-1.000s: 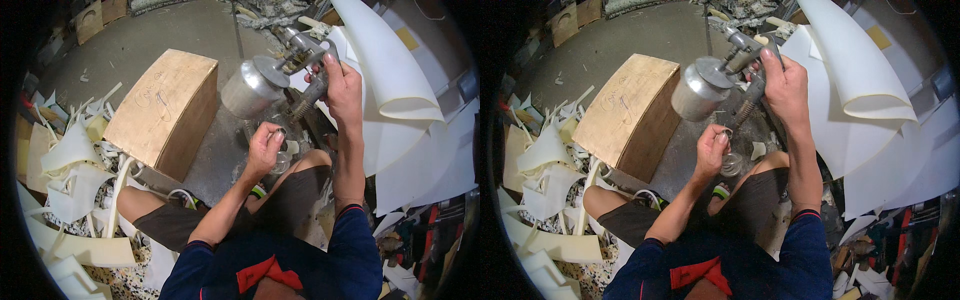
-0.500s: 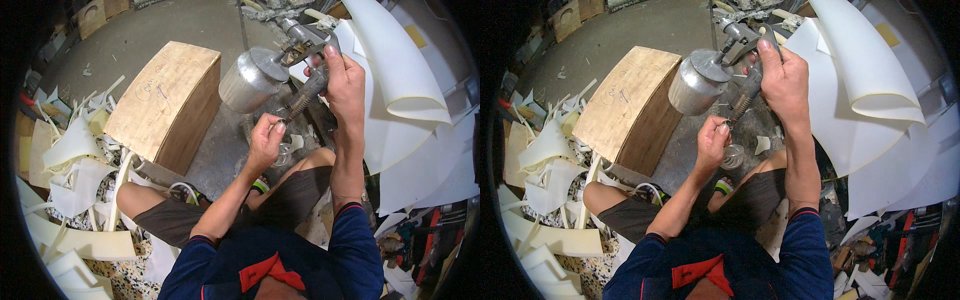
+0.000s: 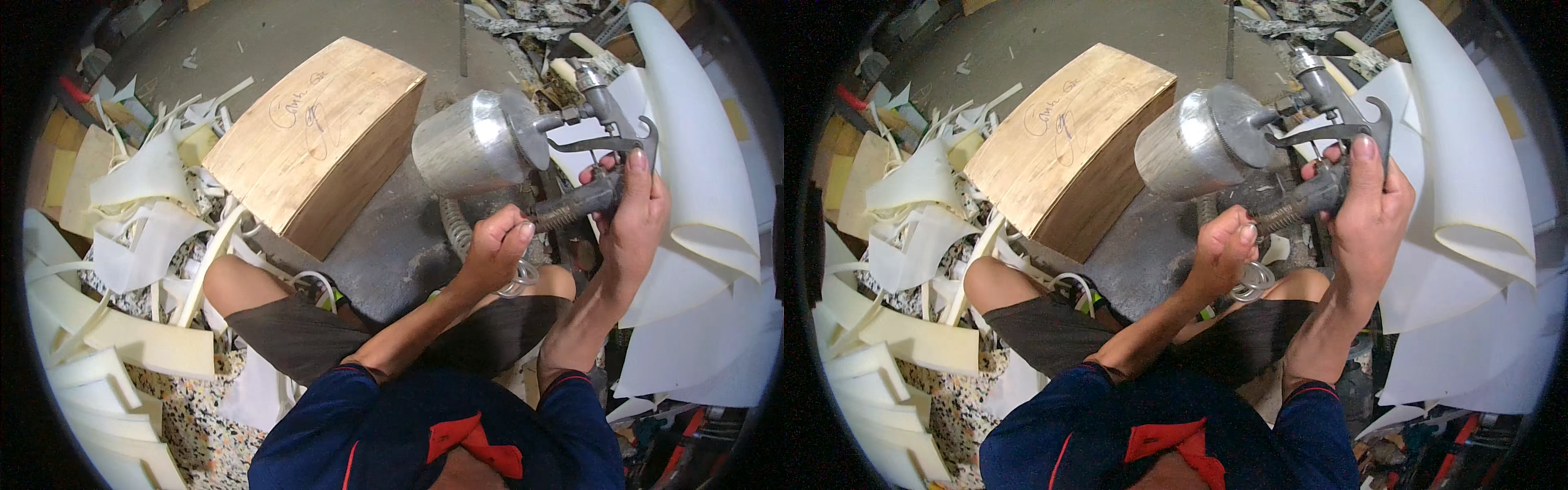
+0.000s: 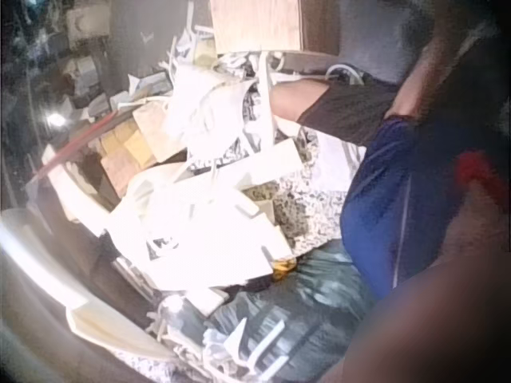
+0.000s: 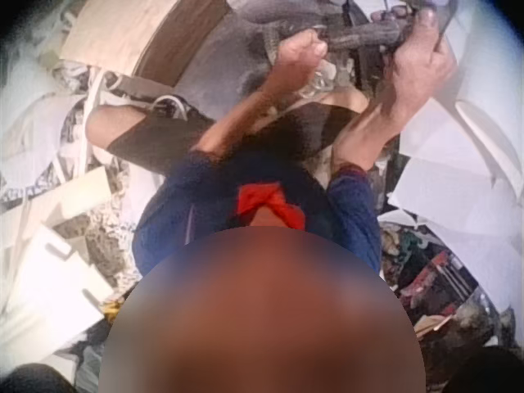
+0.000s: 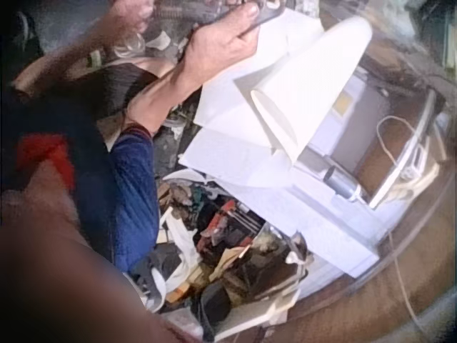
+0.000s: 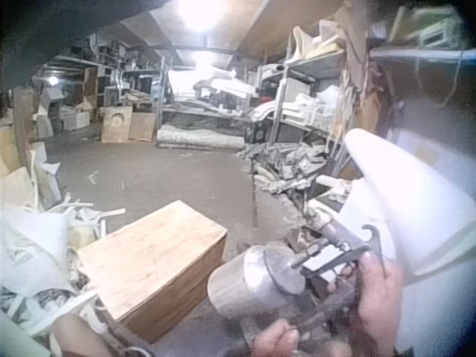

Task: The person picks up a white sheet, sprays a wooden box with a spray gun, then wraps the box with the sheet and smooths it down. The person repeats the spray and wrap steps on the same box.

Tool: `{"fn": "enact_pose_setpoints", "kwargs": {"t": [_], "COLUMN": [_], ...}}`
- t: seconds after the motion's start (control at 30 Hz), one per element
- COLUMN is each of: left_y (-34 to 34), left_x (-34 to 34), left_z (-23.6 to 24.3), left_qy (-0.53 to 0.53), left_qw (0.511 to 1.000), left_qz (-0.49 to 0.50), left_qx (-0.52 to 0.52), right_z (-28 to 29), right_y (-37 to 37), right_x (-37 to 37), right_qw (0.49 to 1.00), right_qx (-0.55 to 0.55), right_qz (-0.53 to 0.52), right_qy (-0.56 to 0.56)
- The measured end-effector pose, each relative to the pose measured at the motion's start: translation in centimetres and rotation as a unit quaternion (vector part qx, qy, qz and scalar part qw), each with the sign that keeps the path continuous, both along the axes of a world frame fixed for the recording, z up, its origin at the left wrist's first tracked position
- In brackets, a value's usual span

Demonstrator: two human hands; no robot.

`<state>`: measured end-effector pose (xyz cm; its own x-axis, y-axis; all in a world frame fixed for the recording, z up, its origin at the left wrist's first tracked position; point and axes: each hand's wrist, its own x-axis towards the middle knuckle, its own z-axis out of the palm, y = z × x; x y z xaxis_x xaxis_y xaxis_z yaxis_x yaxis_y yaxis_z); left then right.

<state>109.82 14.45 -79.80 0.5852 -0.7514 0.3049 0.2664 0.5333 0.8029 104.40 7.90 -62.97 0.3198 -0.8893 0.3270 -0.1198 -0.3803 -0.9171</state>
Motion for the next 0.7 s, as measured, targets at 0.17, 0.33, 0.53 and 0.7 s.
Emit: {"fn": "enact_pose_setpoints", "kwargs": {"t": [0.17,0.33,0.53,0.7], "left_y": [0.7,1.0,1.9,3.3], "left_x": [0.9,0.9,1.6,1.6], "left_z": [0.1,-0.9,-3.1,-4.8], "left_qy": [-0.093,-0.108,-0.216,-0.185], "left_qw": [0.995,0.993,0.973,0.976], "left_qz": [0.032,0.028,0.087,0.110], "left_qx": [0.011,0.040,0.010,0.033], "right_z": [-0.7,-2.1,-5.4,-10.2], "right_y": [0.7,0.5,-0.4,1.4], "right_x": [-0.4,-1.1,-2.3,-0.7], "right_qw": [1.000,1.000,0.972,0.953], "right_qx": [-0.006,0.011,-0.027,0.069], "right_qz": [-0.011,0.006,0.234,0.290], "right_qy": [0.002,0.010,-0.022,-0.052]}}
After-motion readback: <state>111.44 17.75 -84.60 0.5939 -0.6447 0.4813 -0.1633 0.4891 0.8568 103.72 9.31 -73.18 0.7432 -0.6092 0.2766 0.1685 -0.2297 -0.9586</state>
